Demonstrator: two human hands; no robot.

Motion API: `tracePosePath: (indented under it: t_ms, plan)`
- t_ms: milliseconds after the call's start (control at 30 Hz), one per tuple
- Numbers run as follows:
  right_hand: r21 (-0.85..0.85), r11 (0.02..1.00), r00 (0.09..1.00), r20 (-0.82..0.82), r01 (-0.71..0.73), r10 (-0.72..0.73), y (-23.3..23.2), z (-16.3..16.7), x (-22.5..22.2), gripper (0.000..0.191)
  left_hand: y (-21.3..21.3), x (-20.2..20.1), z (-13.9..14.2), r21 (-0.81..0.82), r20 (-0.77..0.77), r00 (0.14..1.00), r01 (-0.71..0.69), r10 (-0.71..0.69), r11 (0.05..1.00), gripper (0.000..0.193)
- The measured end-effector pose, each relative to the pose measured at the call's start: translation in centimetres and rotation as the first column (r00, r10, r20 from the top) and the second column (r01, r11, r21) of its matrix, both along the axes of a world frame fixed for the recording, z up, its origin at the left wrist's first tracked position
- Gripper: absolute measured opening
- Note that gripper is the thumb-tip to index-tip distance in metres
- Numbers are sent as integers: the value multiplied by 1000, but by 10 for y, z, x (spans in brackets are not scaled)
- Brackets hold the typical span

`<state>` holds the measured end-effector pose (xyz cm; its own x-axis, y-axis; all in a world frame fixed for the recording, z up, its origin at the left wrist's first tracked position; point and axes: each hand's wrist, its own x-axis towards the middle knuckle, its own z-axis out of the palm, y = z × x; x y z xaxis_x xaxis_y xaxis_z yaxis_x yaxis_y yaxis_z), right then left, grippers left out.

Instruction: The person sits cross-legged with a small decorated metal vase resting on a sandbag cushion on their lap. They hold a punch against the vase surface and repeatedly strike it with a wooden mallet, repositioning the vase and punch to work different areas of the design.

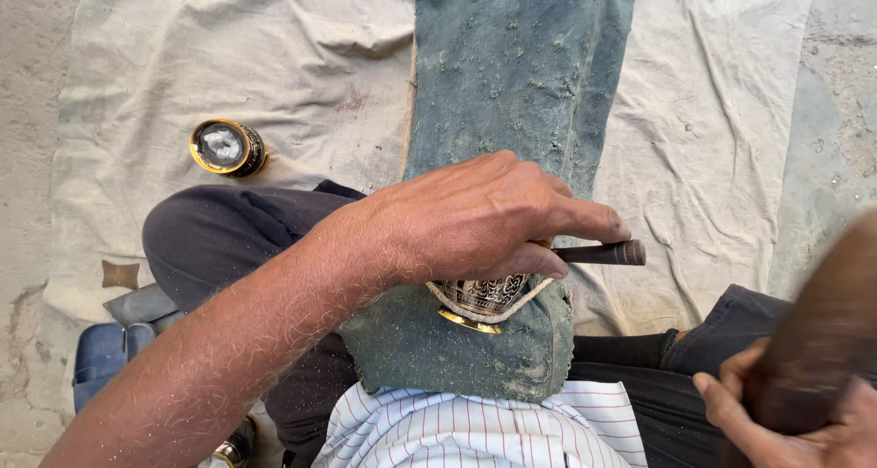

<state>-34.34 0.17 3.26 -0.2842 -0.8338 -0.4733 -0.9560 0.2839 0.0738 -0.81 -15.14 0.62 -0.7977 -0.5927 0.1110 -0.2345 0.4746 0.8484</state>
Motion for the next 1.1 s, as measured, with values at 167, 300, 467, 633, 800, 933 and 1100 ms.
tracePosePath:
  t_ms: [167,300,467,633,800,933,1100]
  plan:
    - [-292,952,935,354,91,19,7,-12,-5,32,-3,-1,-3,-60,-89,996,10,-16,998,58]
    - [-137,988,993,108,65,-51,25,-22,-34,39,-5,0,-3,-32,-33,999,42,-43,999,56]
    - [-349,937,933,339,7,119,35,-37,-49,35,-6,-3,0,1,-43,999,21,-21,1000,54]
    - [127,985,978,161,113,-133,1,-24,-29,25,-9,-5,7,119,-10,999,49,-48,992,51]
    - [-297,914,910,388,275,-148,20,-16,1,39,-10,-11,13,69,51,998,35,-39,997,52]
    - [-413,868,906,413,276,-91,32,-30,-8,29,-10,-11,15,-8,-49,997,52,-52,999,53]
    - [-132,973,960,234,187,-153,28,-36,-25,34,-8,-13,10,79,58,997,54,-59,995,52]
